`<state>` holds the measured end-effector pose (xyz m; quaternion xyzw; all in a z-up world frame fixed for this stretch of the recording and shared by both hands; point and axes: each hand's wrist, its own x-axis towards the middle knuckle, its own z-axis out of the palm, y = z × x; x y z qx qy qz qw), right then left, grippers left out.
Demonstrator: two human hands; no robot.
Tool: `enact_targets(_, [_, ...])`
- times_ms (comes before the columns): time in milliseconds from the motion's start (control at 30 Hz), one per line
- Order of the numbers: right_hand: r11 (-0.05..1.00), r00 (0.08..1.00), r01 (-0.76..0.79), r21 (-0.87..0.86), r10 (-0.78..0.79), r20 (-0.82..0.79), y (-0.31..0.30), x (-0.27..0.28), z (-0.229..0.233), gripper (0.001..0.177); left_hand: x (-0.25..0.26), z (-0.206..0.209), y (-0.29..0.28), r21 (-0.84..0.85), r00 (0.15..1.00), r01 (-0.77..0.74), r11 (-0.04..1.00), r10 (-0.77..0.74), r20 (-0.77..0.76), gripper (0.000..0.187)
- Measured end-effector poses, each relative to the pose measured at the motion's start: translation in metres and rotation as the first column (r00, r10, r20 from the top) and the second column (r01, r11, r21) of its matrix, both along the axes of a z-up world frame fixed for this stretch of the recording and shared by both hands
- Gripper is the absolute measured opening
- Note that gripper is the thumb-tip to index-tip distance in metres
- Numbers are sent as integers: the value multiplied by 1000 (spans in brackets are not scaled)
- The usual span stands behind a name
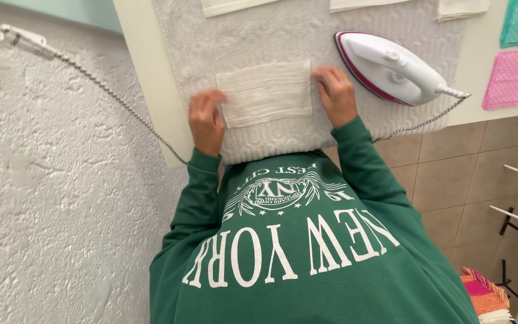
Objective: The recorder is ironing and folding small rectangular pieces of white fabric on an ironing surface.
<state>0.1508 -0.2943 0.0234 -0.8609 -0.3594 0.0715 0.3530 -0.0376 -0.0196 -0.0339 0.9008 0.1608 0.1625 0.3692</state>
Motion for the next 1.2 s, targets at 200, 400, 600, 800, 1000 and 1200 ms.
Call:
enact_targets(200, [978,995,81,-192,-68,72,37,29,-15,45,55,45,9,158,989,-23,987,45,-140,48])
enact_targets(400, [949,998,-60,-310,52,-32,34,46,-35,22,58,40,12,150,982,9,989,19,-187,25])
enact_targets(600, [955,975,-171,-242,128,-182,40,52,-18,21,54,46,14,57,995,-5,998,11,-101,19])
enact_targets(800, [987,975,-88,-136,58,-214,41,54,-17,34,51,51,15,-44,998,-31,999,29,-48,21])
enact_targets(1000, [998,990,4,-61,-13,-138,47,49,-6,30,52,50,20,-102,996,-91,991,90,-14,14])
enact_targets(1200, [999,999,23,-45,-25,-46,49,45,-6,26,54,47,20,-59,994,-109,992,109,-7,11])
